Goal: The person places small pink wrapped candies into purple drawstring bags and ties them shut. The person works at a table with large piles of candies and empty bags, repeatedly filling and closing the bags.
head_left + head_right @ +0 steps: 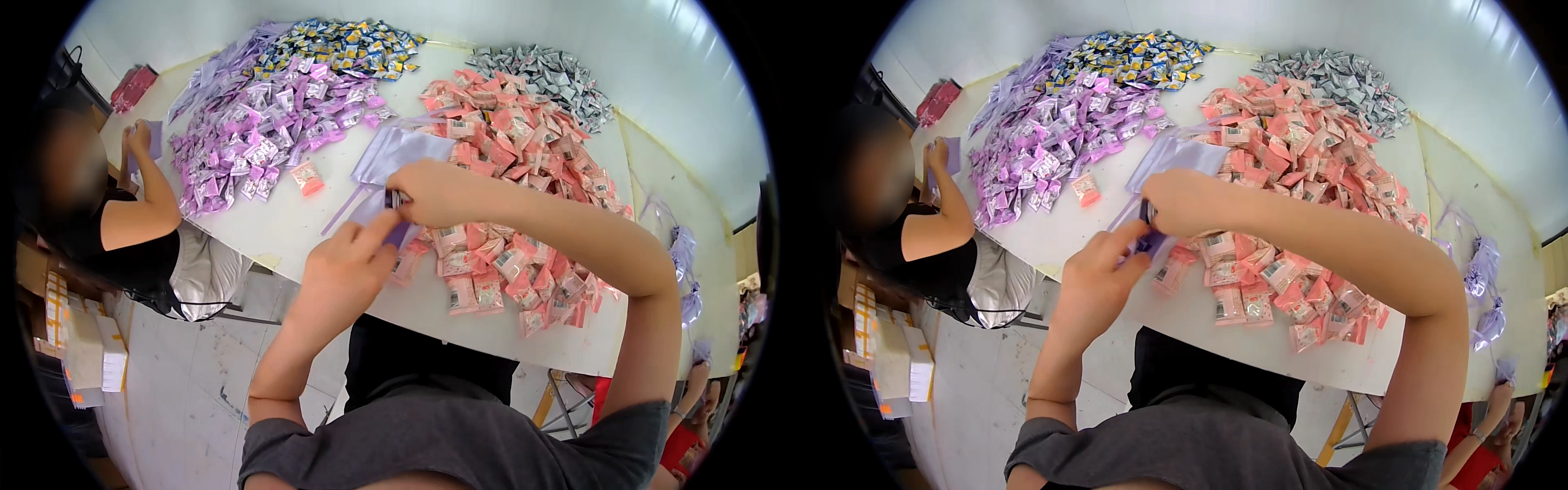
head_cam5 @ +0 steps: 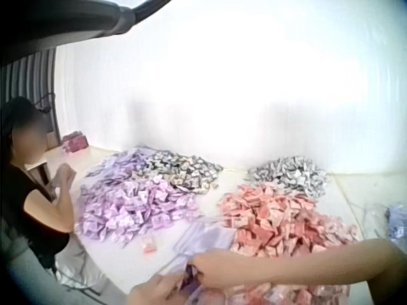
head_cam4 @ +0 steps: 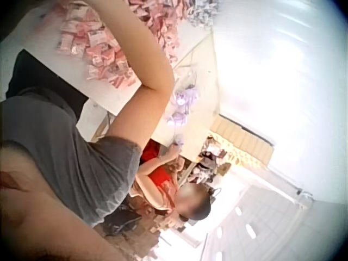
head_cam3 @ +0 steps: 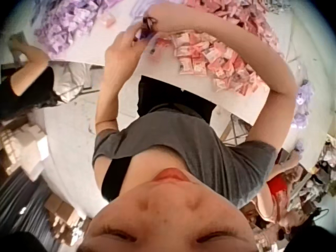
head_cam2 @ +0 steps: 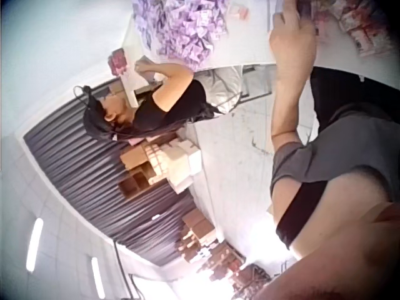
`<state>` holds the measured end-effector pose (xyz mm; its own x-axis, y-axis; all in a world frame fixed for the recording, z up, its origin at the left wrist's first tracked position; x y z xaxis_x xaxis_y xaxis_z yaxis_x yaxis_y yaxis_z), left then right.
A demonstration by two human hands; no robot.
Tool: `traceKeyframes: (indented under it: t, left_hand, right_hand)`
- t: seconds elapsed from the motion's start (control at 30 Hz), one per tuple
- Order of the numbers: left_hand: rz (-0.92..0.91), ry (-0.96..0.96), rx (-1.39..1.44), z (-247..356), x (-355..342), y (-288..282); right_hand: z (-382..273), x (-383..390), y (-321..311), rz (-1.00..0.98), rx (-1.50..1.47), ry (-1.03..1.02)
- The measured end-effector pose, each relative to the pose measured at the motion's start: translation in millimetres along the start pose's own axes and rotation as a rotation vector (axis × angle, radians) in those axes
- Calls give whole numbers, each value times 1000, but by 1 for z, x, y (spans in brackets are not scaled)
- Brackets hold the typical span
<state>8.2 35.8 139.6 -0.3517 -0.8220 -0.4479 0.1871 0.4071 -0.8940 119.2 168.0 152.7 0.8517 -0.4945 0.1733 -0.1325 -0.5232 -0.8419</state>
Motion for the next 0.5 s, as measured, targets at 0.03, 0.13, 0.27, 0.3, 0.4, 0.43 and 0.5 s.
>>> traceKeyframes:
  t: [0.03,0.13,0.27,0.3,0.4,0.43,0.5]
  left_hand:
    - [-42,34,-46,-2,3,0]
    - [-31,137,-114,-9,8,5]
    - [73,141,-95,-13,12,1]
    - [82,139,-113,-13,12,1]
    - [142,107,-154,-15,13,0]
    - [164,84,-171,-17,15,-1]
    - [190,92,-166,-18,14,-6]
  right_hand:
    - [-5,-6,-2,-53,-66,94]
    - [-22,-16,1,-138,-69,230]
    - [-42,-16,-5,-201,-315,293]
    - [-34,-25,0,-260,-291,227]
    - [-36,-31,2,-257,-41,372]
    - [-40,-30,6,-250,46,318]
    - [-44,-26,10,-226,214,227]
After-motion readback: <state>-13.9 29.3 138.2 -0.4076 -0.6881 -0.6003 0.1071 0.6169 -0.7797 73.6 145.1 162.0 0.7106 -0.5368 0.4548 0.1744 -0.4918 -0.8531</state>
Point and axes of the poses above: each hand's wrist, its own x-axis away from the middle knuckle, its own y-axis out of the palm, z = x × y, the point moved 2 cm from there along -x, towards the middle knuckle, and after that the axes turned 3 degrees about -x, right-handed, at the moved point
